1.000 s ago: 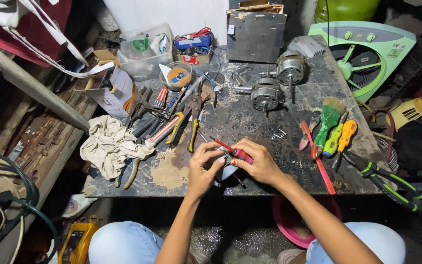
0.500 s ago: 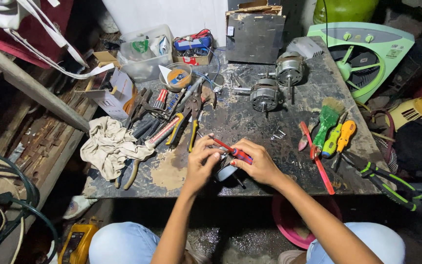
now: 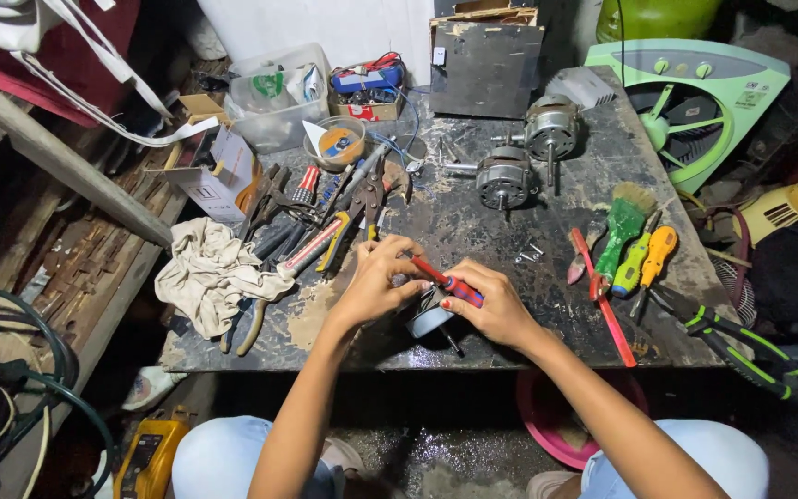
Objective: A person uses a screwdriver to pry and adjust components of a small electric motor on a cluttered workbench.
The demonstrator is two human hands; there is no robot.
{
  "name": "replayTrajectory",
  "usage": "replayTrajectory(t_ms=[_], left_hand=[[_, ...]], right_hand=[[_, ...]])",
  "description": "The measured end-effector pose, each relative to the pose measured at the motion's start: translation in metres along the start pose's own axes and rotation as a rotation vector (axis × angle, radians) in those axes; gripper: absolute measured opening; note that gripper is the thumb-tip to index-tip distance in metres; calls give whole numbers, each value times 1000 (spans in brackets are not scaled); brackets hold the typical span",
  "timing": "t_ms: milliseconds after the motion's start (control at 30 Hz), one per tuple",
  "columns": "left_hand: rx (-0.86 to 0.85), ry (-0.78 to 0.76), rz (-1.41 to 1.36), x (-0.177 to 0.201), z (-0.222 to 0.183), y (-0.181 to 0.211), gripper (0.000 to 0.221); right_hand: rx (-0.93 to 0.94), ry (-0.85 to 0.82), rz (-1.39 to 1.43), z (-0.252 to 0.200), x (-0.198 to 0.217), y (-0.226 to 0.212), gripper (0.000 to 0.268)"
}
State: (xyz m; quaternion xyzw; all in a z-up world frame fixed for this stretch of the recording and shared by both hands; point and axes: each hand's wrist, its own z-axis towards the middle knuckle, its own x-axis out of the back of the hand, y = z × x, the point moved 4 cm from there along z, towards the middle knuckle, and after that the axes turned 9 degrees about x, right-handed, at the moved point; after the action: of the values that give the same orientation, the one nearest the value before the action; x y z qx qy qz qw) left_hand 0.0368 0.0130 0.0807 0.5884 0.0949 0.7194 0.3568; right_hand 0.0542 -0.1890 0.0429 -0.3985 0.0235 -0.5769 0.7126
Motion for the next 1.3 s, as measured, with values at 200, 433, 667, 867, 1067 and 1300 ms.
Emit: replayTrajectory(t_ms=[200, 433, 667, 867, 1067, 1300], left_hand=[[9, -29, 4, 7, -3, 8, 11], [-51, -71, 30, 6, -3, 3, 11], [-58, -32, -14, 1, -3, 0, 17], [-65, -9, -83, 3, -8, -3, 10], [-82, 37, -162, 0, -15, 6, 7], [-90, 181, -325, -21, -38, -3, 38]], right_hand=[[-21, 44, -25, -3, -2, 1, 26], [-17, 39, -19, 0, -1, -1, 26], [-3, 22, 1, 2, 0, 0, 24], [10, 15, 8, 2, -1, 1, 24], [-2, 10, -3, 1, 0, -2, 25], [-33, 43, -40, -5, -4, 3, 26]])
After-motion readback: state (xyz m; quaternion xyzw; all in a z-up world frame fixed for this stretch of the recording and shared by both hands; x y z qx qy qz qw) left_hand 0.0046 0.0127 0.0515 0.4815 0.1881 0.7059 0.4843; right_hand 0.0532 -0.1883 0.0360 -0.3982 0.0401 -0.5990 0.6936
